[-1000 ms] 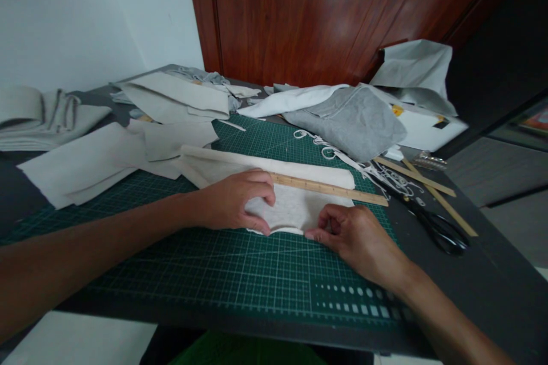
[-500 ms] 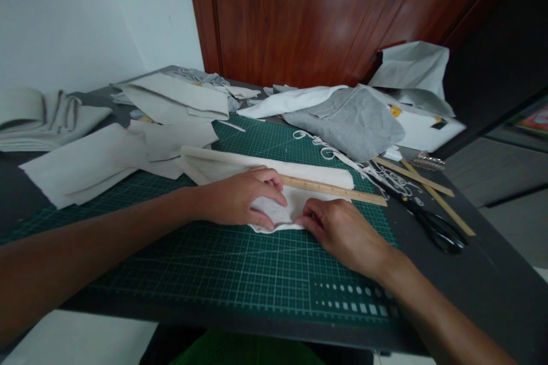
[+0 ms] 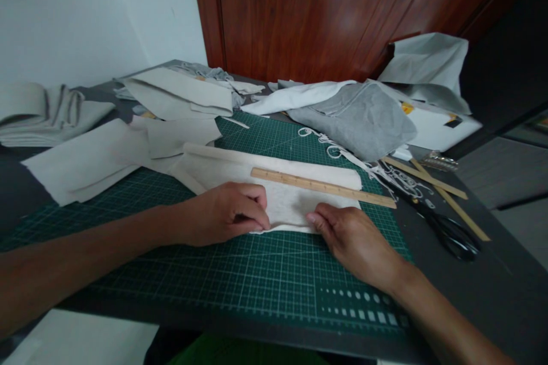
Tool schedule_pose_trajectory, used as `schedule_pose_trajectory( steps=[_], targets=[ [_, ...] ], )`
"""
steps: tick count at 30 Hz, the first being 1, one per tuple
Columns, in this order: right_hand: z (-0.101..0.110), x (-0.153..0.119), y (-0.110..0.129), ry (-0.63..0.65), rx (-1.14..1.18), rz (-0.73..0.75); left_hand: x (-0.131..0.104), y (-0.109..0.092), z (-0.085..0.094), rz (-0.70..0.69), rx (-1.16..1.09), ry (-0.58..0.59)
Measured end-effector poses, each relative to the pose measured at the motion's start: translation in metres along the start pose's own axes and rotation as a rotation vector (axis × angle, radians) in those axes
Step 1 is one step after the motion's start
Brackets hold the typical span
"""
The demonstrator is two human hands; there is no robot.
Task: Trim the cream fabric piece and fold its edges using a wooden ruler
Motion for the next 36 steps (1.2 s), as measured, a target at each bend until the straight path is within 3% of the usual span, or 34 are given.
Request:
schedule_pose_trajectory(
  steps=[5,8,12,15,23,31,36],
  targets=[
    [-0.006,-0.002,-0.001,0.007,-0.034,-0.016,-0.013,-0.011,-0.012,0.029,0.117,-0.01],
    [-0.007,-0.008,-0.001,-0.013,-0.025,0.029,-0.022,-0.03,-0.026,0.15,0.278,-0.078],
    [-0.005,-0.012,0.001,-0.039,0.055,0.047,-0.032,-0.052,-0.043,0.205,0.462,-0.197],
    [-0.001,-0.013,0.003,-0.048,0.12,0.043,-0.034,-0.057,-0.051,0.206,0.502,-0.232],
    [-0.001,-0.02,0.003,-0.033,0.126,0.065,-0.041,-0.06,-0.057,0.18,0.602,-0.236],
    [-0.004,-0.013,0.005,0.003,-0.038,-0.03,-0.044,-0.068,-0.059,0.286,0.622,-0.198],
    [0.009,-0.007,0.004,0.058,-0.029,-0.002,-0.043,-0.072,-0.058,0.326,0.585,-0.181]
  ],
)
Point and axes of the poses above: each hand's wrist, its own x-axis towards the middle knuckle, its own z-axis out of the back of the hand, y = z × x, the point moved 2 cm from there along x, towards the middle knuckle, and after that the axes turned 10 degrees about z, right-handed, at the moved point
